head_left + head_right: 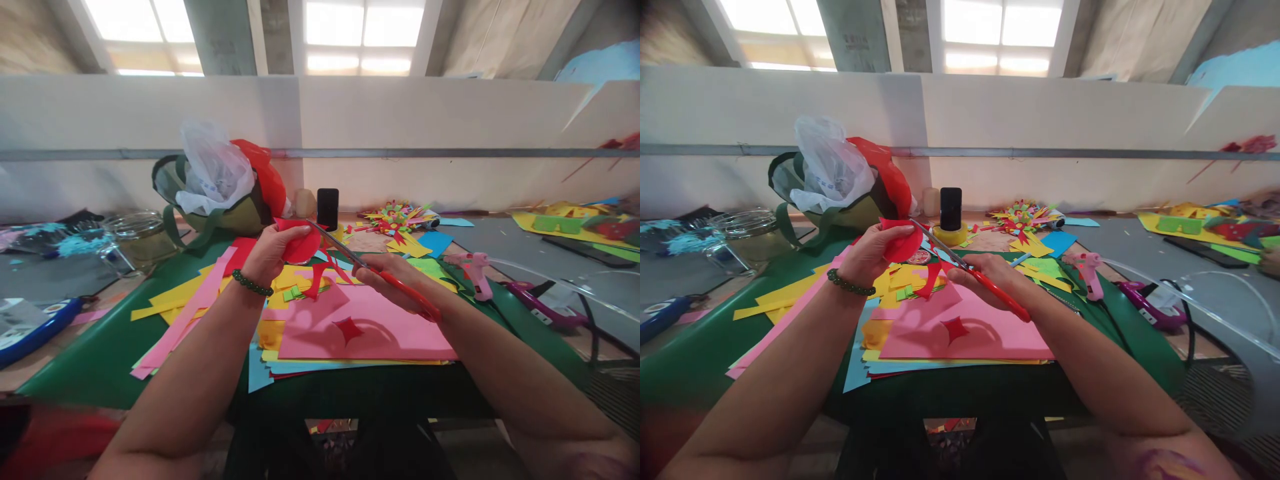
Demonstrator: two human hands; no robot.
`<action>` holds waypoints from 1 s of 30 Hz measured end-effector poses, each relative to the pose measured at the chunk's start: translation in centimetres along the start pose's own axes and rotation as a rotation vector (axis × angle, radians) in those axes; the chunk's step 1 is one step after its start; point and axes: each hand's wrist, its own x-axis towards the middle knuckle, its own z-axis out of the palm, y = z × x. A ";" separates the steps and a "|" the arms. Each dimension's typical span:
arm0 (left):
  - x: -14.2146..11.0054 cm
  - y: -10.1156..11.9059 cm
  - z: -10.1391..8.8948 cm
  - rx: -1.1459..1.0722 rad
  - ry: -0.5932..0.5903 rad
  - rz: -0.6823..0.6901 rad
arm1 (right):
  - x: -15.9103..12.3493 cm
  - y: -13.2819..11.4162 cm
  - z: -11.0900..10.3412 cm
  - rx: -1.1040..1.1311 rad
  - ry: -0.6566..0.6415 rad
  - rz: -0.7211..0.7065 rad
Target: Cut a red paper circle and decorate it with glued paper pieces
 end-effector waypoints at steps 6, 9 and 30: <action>0.4 -0.3 -0.2 0.016 0.001 -0.001 | 0.0 0.1 0.1 0.008 0.000 0.014; 0.5 -0.3 -0.4 0.018 -0.017 0.003 | 0.1 0.2 0.2 0.014 -0.001 0.036; 0.2 0.0 0.0 -0.043 0.033 0.042 | 0.3 0.2 0.4 0.019 0.054 0.013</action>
